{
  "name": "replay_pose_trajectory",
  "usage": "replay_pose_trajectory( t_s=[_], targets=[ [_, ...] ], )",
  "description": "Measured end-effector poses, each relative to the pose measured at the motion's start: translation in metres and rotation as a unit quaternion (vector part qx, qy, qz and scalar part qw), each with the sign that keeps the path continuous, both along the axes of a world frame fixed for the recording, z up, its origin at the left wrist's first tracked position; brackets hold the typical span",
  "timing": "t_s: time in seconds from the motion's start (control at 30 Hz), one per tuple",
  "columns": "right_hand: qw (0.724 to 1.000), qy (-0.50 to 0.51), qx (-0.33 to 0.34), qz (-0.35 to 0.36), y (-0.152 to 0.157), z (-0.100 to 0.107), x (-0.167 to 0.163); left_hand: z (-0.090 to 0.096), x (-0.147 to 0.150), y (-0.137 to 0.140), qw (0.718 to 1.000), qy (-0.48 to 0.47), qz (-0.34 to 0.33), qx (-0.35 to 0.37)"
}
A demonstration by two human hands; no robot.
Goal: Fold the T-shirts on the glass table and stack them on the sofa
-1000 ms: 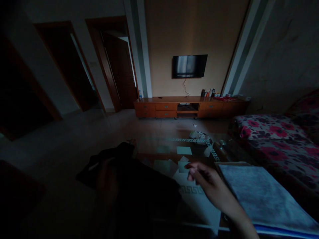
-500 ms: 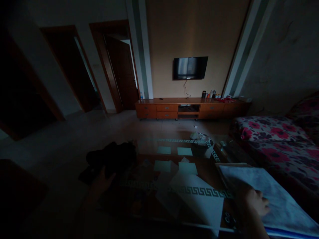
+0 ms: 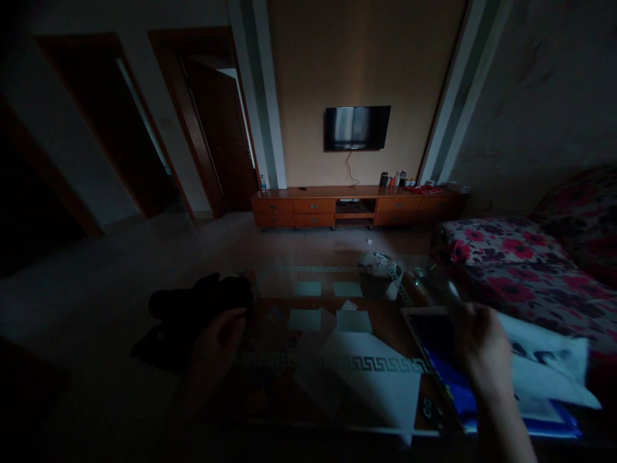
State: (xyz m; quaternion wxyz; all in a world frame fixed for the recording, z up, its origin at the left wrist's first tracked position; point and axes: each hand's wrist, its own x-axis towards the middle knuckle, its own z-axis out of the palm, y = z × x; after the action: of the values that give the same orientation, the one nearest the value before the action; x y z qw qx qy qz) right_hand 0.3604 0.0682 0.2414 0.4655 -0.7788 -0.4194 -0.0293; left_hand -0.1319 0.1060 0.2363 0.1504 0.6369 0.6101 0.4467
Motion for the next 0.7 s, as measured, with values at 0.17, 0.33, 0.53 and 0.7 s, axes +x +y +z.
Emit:
replay_pose_trajectory(
  t_s=[0.17, 0.33, 0.53, 0.7],
  targets=[
    [0.994, -0.031, 0.024, 0.104, -0.029, 0.040, -0.047, 0.026, 0.030, -0.027, 0.992, -0.026, -0.125, 0.006],
    [0.988, 0.031, 0.089, 0.124, -0.023, 0.045, -0.078, 0.038, 0.038, -0.044, 0.981, -0.031, -0.193, -0.003],
    [0.848, 0.112, -0.123, 0.502, -0.037, 0.061, -0.136, 0.049, 0.055, -0.070, 0.976, -0.026, -0.214, -0.007],
    [0.771, 0.197, -0.142, 0.589, -0.052, 0.076, -0.177, 0.035, 0.070, -0.090, 0.929, 0.074, -0.351, -0.095]
  ],
)
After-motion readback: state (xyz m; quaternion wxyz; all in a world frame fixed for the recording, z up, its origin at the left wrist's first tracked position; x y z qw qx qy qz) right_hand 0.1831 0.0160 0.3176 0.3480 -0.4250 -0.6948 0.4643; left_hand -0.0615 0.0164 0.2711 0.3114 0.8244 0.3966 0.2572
